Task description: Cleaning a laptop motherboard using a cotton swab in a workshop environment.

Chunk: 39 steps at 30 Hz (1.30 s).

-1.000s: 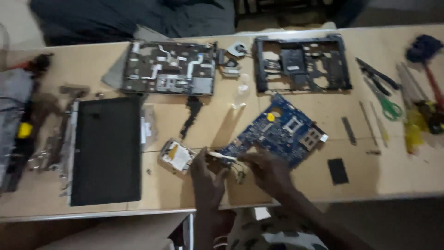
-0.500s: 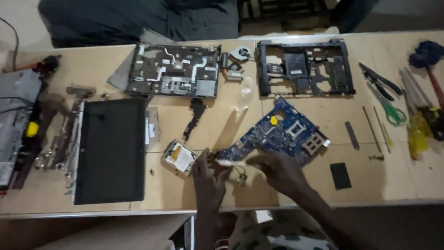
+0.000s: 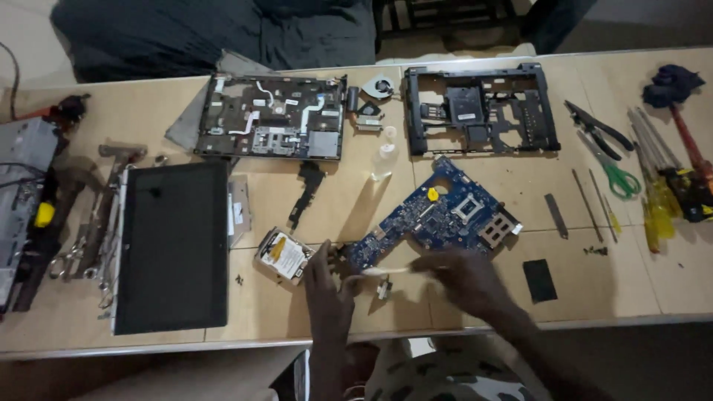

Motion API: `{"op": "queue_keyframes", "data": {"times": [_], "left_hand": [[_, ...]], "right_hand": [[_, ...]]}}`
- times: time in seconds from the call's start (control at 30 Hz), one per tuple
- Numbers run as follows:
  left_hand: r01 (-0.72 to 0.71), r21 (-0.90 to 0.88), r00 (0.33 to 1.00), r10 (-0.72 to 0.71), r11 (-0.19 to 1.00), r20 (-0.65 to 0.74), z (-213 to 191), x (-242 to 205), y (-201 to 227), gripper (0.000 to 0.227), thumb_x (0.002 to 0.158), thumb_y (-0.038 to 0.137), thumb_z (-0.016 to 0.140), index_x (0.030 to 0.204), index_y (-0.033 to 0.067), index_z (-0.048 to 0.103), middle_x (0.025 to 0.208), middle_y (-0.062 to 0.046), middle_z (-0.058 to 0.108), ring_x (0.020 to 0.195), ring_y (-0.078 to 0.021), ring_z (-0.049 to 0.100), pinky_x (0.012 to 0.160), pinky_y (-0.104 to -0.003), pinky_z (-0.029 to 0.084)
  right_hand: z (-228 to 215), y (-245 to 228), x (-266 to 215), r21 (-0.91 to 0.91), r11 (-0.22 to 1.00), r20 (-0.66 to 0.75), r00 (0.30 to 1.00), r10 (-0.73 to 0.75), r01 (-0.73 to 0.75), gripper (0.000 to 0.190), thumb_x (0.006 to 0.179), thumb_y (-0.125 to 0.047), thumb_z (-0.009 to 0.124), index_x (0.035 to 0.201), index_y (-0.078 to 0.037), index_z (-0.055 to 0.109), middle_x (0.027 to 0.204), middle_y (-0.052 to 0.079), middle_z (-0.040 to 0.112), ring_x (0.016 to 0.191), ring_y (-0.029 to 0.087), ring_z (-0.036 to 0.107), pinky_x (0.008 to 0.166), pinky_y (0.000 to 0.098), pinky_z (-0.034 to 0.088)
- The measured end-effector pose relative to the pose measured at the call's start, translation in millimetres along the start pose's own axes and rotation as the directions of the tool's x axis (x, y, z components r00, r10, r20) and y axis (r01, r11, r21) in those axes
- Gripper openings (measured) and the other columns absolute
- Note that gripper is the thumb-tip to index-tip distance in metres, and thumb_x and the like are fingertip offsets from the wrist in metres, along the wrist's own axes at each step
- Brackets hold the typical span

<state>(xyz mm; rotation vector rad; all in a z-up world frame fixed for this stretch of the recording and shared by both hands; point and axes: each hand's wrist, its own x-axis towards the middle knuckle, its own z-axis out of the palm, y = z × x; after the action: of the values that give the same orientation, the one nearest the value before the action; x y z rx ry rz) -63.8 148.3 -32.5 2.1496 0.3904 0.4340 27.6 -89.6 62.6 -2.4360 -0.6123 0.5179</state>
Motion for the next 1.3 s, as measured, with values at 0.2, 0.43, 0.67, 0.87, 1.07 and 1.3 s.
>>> {"op": "queue_keyframes", "data": {"times": [0.2,0.43,0.67,0.87,1.07,1.3], "left_hand": [[-0.027,0.031,1.0,0.027,0.999,0.007,-4,0,8,0.082,0.079,0.009,0.082,0.151,0.0048,0.042,0.143,-0.019,0.052,0.131,-0.0364,0.047,0.107,-0.049,0.045],[0.008,0.039,0.999,-0.01,0.999,0.041,-11,3,18,0.088,0.08,0.032,0.085,0.152,0.0065,0.041,0.143,-0.02,0.052,0.129,-0.0353,0.05,0.105,-0.049,0.047],[-0.059,-0.051,0.998,0.057,0.997,-0.034,-4,46,83,0.075,0.084,0.034,0.083,0.143,0.0032,0.047,0.141,-0.022,0.055,0.134,-0.0395,0.051,0.106,-0.054,0.049],[-0.15,-0.176,0.988,0.14,0.973,-0.067,46,132,82,0.078,0.081,0.026,0.086,0.144,0.0049,0.046,0.141,-0.022,0.055,0.133,-0.0395,0.051,0.109,-0.054,0.044],[-0.2,-0.24,0.972,0.223,0.95,0.075,67,163,71,0.042,0.099,0.048,0.057,0.118,0.0116,0.065,0.097,-0.01,0.074,0.085,-0.029,0.072,0.068,-0.039,0.05],[-0.002,-0.278,0.97,0.069,0.961,0.231,15,94,105,0.044,0.093,0.04,0.071,0.13,0.0164,0.065,0.117,-0.015,0.071,0.104,-0.0386,0.073,0.094,-0.053,0.058]], "right_hand": [[-25,10,-24,0.289,0.957,-0.231,0.972,0.042,0.027,0.044,0.083,0.006,0.065,0.113,-0.021,0.084,0.107,0.006,0.083,0.092,0.019,0.077,0.059,0.0326,0.053],[-18,19,-44,0.511,0.849,-0.201,0.943,0.266,-0.131,0.033,0.093,-0.022,0.063,0.118,-0.011,0.081,0.115,0.008,0.084,0.102,0.023,0.078,0.077,0.0377,0.064],[-21,33,-65,0.531,0.78,-0.165,0.862,0.479,-0.331,0.038,0.097,-0.032,0.058,0.123,-0.016,0.08,0.093,0.011,0.077,0.085,0.022,0.066,0.072,0.0362,0.053],[-41,20,-62,0.518,0.779,-0.217,0.826,0.521,-0.355,0.036,0.098,-0.028,0.057,0.124,-0.016,0.079,0.107,0.014,0.081,0.092,0.025,0.071,0.074,0.0398,0.057],[-86,-30,-47,0.508,0.851,-0.362,0.863,0.352,-0.134,0.032,0.093,-0.02,0.064,0.12,-0.015,0.079,0.134,0.013,0.075,0.144,0.023,0.059,0.085,0.0416,0.057],[-98,-19,-16,0.233,0.966,-0.51,0.86,0.021,0.114,0.028,0.099,-0.022,0.064,0.123,-0.013,0.076,0.074,0.014,0.079,0.076,0.032,0.078,0.118,0.0749,0.016]]}}
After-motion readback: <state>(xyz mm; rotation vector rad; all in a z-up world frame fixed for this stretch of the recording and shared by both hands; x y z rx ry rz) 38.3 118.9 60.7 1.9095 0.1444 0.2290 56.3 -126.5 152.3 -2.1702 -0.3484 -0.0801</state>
